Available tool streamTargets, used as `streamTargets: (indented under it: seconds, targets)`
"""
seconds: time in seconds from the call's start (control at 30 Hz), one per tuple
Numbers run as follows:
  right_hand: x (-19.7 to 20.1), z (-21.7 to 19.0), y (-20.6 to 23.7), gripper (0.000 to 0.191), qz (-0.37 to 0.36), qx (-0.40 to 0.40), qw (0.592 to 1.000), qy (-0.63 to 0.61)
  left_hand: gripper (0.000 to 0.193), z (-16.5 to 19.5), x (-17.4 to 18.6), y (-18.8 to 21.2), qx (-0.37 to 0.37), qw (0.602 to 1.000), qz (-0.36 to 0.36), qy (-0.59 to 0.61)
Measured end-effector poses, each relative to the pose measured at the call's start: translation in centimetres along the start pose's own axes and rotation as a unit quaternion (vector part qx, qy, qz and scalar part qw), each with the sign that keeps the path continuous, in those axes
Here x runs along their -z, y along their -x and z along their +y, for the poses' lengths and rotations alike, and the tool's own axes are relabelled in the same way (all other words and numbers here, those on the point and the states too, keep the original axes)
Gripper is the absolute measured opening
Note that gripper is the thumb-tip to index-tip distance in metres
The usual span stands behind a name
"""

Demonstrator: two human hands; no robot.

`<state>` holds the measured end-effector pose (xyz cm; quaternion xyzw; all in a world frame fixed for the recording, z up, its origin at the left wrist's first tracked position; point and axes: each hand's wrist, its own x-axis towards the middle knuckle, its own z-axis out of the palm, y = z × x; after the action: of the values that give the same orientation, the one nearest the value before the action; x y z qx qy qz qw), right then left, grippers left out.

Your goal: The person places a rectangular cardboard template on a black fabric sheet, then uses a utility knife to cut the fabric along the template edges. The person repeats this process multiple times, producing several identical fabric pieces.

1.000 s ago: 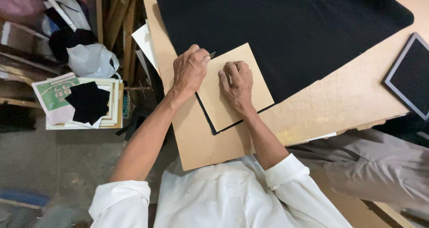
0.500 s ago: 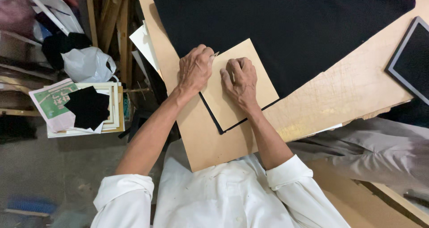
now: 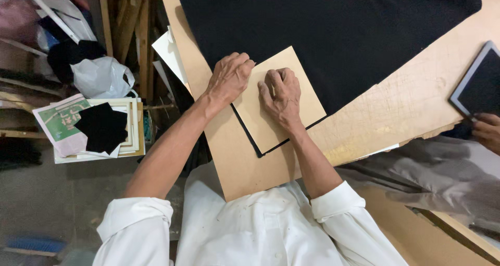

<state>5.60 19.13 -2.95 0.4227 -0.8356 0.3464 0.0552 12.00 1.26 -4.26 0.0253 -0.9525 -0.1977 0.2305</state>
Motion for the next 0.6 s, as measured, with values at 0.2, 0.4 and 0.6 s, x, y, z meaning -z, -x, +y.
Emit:
streamTargets:
  seconds: [0.2,0.4,0.6]
  targets:
    - [0.0,-0.1,0.0,0.030,-0.004,0.000,1.000,-0.004,0.008,-0.6,-0.1,0.1,-0.015,0.999,-0.012,0.033]
    - [0.1,-0.3,-0.1,0.027,-0.024,-0.015,1.000,0.014,0.011,-1.4,-0.2,-0.5,-0.045,0.997,-0.065,0.025]
    - [0.0,-0.2,-0.3,0.027,-0.026,0.005,0.999,0.036,0.009,-2.0,0.6,-1.1,-0.073,0.991,-0.110,0.009]
